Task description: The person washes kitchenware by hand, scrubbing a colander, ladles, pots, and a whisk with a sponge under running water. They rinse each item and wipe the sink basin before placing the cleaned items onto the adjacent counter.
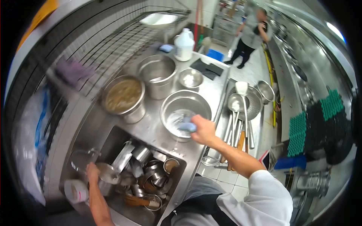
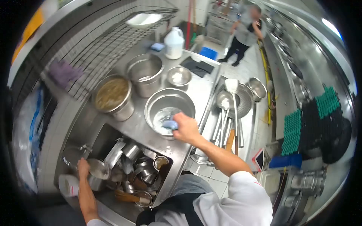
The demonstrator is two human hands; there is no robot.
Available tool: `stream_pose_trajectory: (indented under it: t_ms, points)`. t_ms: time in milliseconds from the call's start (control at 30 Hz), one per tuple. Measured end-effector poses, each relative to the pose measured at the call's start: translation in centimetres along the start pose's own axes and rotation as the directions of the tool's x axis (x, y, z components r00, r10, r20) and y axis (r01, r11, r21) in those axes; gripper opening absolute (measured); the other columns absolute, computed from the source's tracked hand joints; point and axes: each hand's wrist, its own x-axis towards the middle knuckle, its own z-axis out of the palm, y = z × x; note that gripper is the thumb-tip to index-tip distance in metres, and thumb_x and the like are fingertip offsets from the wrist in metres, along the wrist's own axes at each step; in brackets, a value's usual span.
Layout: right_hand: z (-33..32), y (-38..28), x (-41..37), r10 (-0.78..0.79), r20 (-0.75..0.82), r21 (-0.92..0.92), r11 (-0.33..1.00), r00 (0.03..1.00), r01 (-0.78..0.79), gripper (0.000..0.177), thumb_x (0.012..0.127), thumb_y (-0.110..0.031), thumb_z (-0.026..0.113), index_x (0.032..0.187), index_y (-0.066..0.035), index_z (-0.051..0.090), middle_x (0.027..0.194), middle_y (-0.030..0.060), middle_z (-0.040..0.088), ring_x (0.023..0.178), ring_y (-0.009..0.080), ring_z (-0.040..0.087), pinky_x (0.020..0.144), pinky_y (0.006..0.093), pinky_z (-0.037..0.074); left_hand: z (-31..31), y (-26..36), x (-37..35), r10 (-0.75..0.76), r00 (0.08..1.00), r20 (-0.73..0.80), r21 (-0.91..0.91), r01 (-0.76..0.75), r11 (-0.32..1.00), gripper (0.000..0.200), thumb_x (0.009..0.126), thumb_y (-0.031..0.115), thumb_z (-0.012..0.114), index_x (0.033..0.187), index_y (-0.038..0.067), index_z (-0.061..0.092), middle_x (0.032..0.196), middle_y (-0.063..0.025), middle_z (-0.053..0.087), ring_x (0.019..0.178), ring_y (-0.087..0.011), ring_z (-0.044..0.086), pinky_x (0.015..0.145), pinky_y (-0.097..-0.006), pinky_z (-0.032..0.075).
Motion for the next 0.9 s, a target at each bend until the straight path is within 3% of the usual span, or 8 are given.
stream_pose_trajectory:
  t_ms: [200,300,533,633,733,800,867,900]
  points:
    - [-0.7,0.3,0.3,-0.03,0.174,-0.075,0.996,0.984,0.043,0.038,0.07,-0.015,0.065,0.107,-0.012,0.057,0.09,0.0119,0.058,0.077,0.0322,0.066,0.062,0.0463,0.052,2.1,10.7,0.5,0.294,0.947,0.125,0.402,-0.32,0.858,0.019,0.084,0.016,0.062,0.097,0.007,0.074,0.108,-0.0178,0.071,0.104,-0.0337,0.069,0.085,-0.0423,0.057]
    - [-1.5,0.4,0.7,0.014,0.309,-0.073,0.997,0.951,0.009,0.047,0.072,-0.015,0.065,0.118,-0.02,0.059,0.095,0.0124,0.056,0.083,0.0326,0.065,0.062,0.0466,0.052,-0.1,14.4,-0.5,0.277,0.904,0.326,0.42,-0.401,0.814,0.021,0.086,0.017,0.06,0.098,0.007,0.074,0.108,-0.0167,0.071,0.103,-0.033,0.069,0.085,-0.0431,0.058]
    - [-2.4,1.1,1.0,-0.024,0.132,0.254,0.967,0.991,-0.01,0.043,0.072,-0.008,0.065,0.115,-0.013,0.06,0.1,0.0136,0.055,0.093,0.0335,0.062,0.074,0.0451,0.052,-4.1,7.2,-2.4,0.03,0.968,0.247,0.326,-0.112,0.939,0.025,0.085,0.014,0.063,0.105,0.005,0.072,0.117,-0.0199,0.068,0.109,-0.0356,0.066,0.091,-0.043,0.056]
    - [-1.8,1.1,1.0,0.032,-0.007,0.424,0.905,0.999,-0.026,0.048,0.069,-0.004,0.067,0.116,-0.007,0.059,0.102,0.0158,0.055,0.091,0.0359,0.061,0.079,0.0412,0.05,-2.5,2.5,-2.5,0.041,0.983,0.177,0.287,-0.091,0.954,0.026,0.082,0.011,0.065,0.106,0.003,0.071,0.119,-0.0221,0.066,0.11,-0.0355,0.065,0.091,-0.045,0.055]
    - [-1.9,-4.9,0.2,-0.001,-0.134,0.53,0.845,0.991,0.072,0.04,0.068,0.002,0.064,0.107,-0.002,0.056,0.1,0.0163,0.053,0.09,0.0352,0.056,0.079,0.0395,0.047,-5.4,2.6,-5.9,0.0,0.999,0.053,-0.019,0.001,1.0,0.032,0.082,0.011,0.064,0.112,0.001,0.065,0.109,-0.0253,0.067,0.105,-0.0409,0.064,0.092,-0.0501,0.051]
    - [1.8,-9.8,-0.6,-0.217,-0.149,0.605,0.751,0.965,0.262,0.039,0.07,0.004,0.061,0.108,-0.003,0.054,0.098,0.017,0.055,0.088,0.035,0.057,0.078,0.0384,0.047,-4.4,0.4,-7.8,0.023,0.985,-0.172,-0.185,-0.055,0.981,0.031,0.081,0.012,0.062,0.109,-0.002,0.062,0.1,-0.0269,0.067,0.099,-0.0457,0.064,0.087,-0.0528,0.051]
    - [6.8,-16.4,-2.9,-0.238,0.195,0.811,0.585,0.952,-0.02,0.039,0.072,0.004,0.059,0.11,-0.004,0.053,0.096,0.0185,0.06,0.085,0.0368,0.06,0.077,0.0403,0.049,-2.0,-1.7,-9.2,-0.077,0.953,-0.293,-0.278,-0.008,0.961,0.018,0.078,0.013,0.064,0.092,0.001,0.064,0.097,-0.0281,0.066,0.093,-0.0472,0.064,0.084,-0.0549,0.049]
    - [10.3,-19.3,-4.2,-0.276,0.236,0.797,0.603,0.932,-0.023,0.041,0.074,0.005,0.057,0.114,-0.005,0.053,0.096,0.0201,0.064,0.087,0.0394,0.064,0.078,0.0423,0.051,-1.7,-1.2,-10.2,-0.2,0.931,-0.307,-0.374,0.075,0.924,0.013,0.075,0.013,0.068,0.081,0.002,0.063,0.095,-0.0279,0.065,0.091,-0.0472,0.062,0.081,-0.0525,0.05]
